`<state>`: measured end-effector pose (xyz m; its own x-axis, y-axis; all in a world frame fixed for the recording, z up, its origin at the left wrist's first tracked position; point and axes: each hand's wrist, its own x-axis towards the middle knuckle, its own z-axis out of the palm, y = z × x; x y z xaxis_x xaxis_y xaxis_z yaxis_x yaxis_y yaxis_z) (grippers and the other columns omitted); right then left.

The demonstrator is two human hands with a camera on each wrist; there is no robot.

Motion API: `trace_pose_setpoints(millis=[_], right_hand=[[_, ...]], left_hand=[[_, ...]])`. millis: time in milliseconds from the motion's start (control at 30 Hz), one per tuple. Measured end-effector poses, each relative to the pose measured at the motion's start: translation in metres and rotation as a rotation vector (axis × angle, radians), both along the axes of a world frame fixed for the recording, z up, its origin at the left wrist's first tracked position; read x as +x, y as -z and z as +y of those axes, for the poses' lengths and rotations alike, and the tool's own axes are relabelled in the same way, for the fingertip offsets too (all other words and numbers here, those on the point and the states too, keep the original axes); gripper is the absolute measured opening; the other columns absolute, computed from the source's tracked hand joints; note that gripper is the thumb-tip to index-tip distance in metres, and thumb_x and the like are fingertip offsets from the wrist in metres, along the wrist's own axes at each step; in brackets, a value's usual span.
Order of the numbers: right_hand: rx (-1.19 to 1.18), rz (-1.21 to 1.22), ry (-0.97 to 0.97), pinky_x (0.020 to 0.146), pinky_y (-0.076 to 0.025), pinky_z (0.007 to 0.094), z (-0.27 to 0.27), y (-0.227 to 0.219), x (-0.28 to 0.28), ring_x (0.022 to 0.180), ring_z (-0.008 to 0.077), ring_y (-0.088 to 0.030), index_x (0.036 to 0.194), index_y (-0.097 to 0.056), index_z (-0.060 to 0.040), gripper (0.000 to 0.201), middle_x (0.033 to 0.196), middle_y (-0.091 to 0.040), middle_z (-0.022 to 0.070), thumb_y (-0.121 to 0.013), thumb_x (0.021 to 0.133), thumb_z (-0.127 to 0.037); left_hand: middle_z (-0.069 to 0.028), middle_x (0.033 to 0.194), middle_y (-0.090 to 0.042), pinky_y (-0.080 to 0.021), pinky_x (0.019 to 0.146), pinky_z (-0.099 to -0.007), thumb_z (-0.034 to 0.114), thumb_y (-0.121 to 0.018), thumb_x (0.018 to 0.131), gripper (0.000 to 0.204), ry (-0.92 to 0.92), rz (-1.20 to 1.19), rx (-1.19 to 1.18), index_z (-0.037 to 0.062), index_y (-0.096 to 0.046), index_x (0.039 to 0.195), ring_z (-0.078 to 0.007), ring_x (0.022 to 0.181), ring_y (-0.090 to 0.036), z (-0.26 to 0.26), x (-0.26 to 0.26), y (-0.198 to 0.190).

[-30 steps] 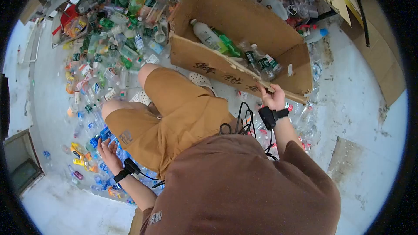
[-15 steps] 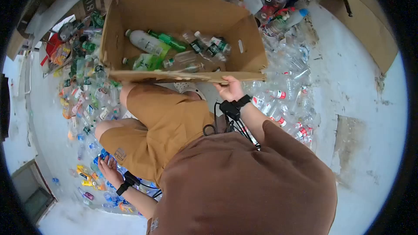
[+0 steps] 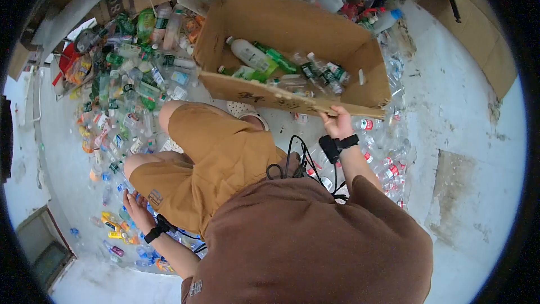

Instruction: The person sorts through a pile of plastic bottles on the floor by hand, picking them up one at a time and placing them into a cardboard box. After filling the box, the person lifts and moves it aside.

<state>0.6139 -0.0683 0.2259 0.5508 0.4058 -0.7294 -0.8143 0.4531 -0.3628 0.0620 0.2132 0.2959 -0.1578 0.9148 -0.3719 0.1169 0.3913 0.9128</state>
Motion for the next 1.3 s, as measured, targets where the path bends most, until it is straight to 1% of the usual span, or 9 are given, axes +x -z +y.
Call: trace_pose_setpoints(millis=[267, 400, 500, 633, 733, 867, 1067, 1267, 1300], right_hand=[[0.021, -0.125, -0.017, 0.087, -0.050, 0.0418, 0.005, -0.068, -0.016, 0.103, 0.0354, -0.054, 0.105, -0.046, 0.0081, 0.026, 0.109, -0.054, 0.0214, -0.047, 0.082, -0.002], [0.133, -0.056, -0.110, 0.087, -0.050, 0.0416, 0.029, -0.088, -0.035, 0.106, 0.0348, -0.053, 0.106, -0.046, 0.0084, 0.028, 0.109, -0.054, 0.0214, -0.049, 0.080, -0.001], [0.250, 0.013, -0.140, 0.093, -0.048, 0.0387, 0.049, -0.067, -0.047, 0.117, 0.0416, -0.041, 0.119, -0.033, 0.0163, 0.046, 0.123, -0.040, 0.0311, -0.047, 0.080, -0.002], [0.494, 0.206, -0.203, 0.092, -0.048, 0.0414, 0.081, -0.053, -0.059, 0.114, 0.0417, -0.044, 0.118, -0.034, 0.0141, 0.044, 0.121, -0.043, 0.0288, -0.047, 0.079, -0.002], [0.559, 0.331, -0.135, 0.093, -0.047, 0.0414, 0.087, -0.025, -0.059, 0.118, 0.0447, -0.038, 0.124, -0.024, 0.0162, 0.051, 0.126, -0.034, 0.0328, -0.043, 0.080, -0.003], [0.504, 0.308, -0.076, 0.093, -0.047, 0.0424, 0.074, 0.009, -0.060, 0.120, 0.0453, -0.037, 0.125, -0.024, 0.0157, 0.051, 0.128, -0.033, 0.0323, -0.041, 0.082, -0.006], [0.108, 0.037, 0.013, 0.091, -0.045, 0.0450, 0.013, 0.046, -0.032, 0.100, 0.0337, -0.052, 0.100, -0.048, 0.0066, 0.025, 0.103, -0.054, 0.0187, -0.050, 0.077, -0.002], [0.029, -0.016, 0.056, 0.094, -0.043, 0.0458, -0.071, 0.093, 0.001, 0.103, 0.0341, -0.051, 0.107, -0.049, 0.0043, 0.033, 0.108, -0.054, 0.0173, -0.053, 0.075, 0.000], [-0.058, -0.079, 0.114, 0.095, -0.043, 0.0452, -0.066, 0.072, -0.002, 0.103, 0.0342, -0.051, 0.106, -0.049, 0.0048, 0.032, 0.108, -0.054, 0.0176, -0.052, 0.075, -0.002]], left_hand=[[-0.0106, 0.109, -0.053, -0.043, 0.077, -0.0273, 0.032, -0.041, 0.095, 0.047, -0.002, -0.024, -0.013, 0.0051, -0.031, 0.131, -0.0160, 0.091, -0.054, 0.006, -0.005, 0.014], [-0.0138, 0.113, -0.052, -0.043, 0.080, -0.0297, 0.033, -0.041, 0.094, 0.048, 0.016, -0.020, -0.008, 0.0053, -0.030, 0.132, -0.0201, 0.095, -0.054, 0.001, -0.012, 0.014], [-0.0149, 0.116, -0.052, -0.043, 0.082, -0.0301, 0.035, -0.042, 0.094, 0.049, -0.007, -0.011, -0.003, 0.0059, -0.030, 0.132, -0.0214, 0.096, -0.055, -0.005, -0.011, 0.009], [-0.0142, 0.117, -0.052, -0.043, 0.082, -0.0304, 0.038, -0.043, 0.093, 0.051, -0.051, 0.016, -0.032, 0.0082, -0.031, 0.132, -0.0209, 0.095, -0.055, -0.014, -0.013, 0.001], [-0.0136, 0.116, -0.052, -0.043, 0.081, -0.0300, 0.039, -0.043, 0.092, 0.050, -0.080, 0.053, -0.041, 0.0098, -0.032, 0.132, -0.0197, 0.093, -0.054, -0.016, -0.022, 0.000], [-0.0132, 0.115, -0.052, -0.044, 0.078, -0.0280, 0.038, -0.044, 0.092, 0.049, -0.102, 0.051, -0.023, 0.0107, -0.034, 0.131, -0.0183, 0.093, -0.054, -0.018, -0.024, -0.006], [-0.0138, 0.113, -0.053, -0.044, 0.078, -0.0287, 0.036, -0.044, 0.092, 0.050, -0.043, 0.037, -0.049, 0.0078, -0.033, 0.131, -0.0187, 0.092, -0.055, -0.007, -0.009, -0.005], [-0.0131, 0.109, -0.055, -0.046, 0.077, -0.0288, 0.031, -0.044, 0.093, 0.046, -0.016, 0.047, -0.013, 0.0049, -0.034, 0.130, -0.0178, 0.089, -0.056, 0.006, -0.002, -0.003], [-0.0126, 0.108, -0.056, -0.046, 0.076, -0.0286, 0.030, -0.044, 0.093, 0.045, 0.021, 0.046, 0.001, 0.0045, -0.034, 0.130, -0.0172, 0.088, -0.056, 0.007, -0.001, -0.004]])
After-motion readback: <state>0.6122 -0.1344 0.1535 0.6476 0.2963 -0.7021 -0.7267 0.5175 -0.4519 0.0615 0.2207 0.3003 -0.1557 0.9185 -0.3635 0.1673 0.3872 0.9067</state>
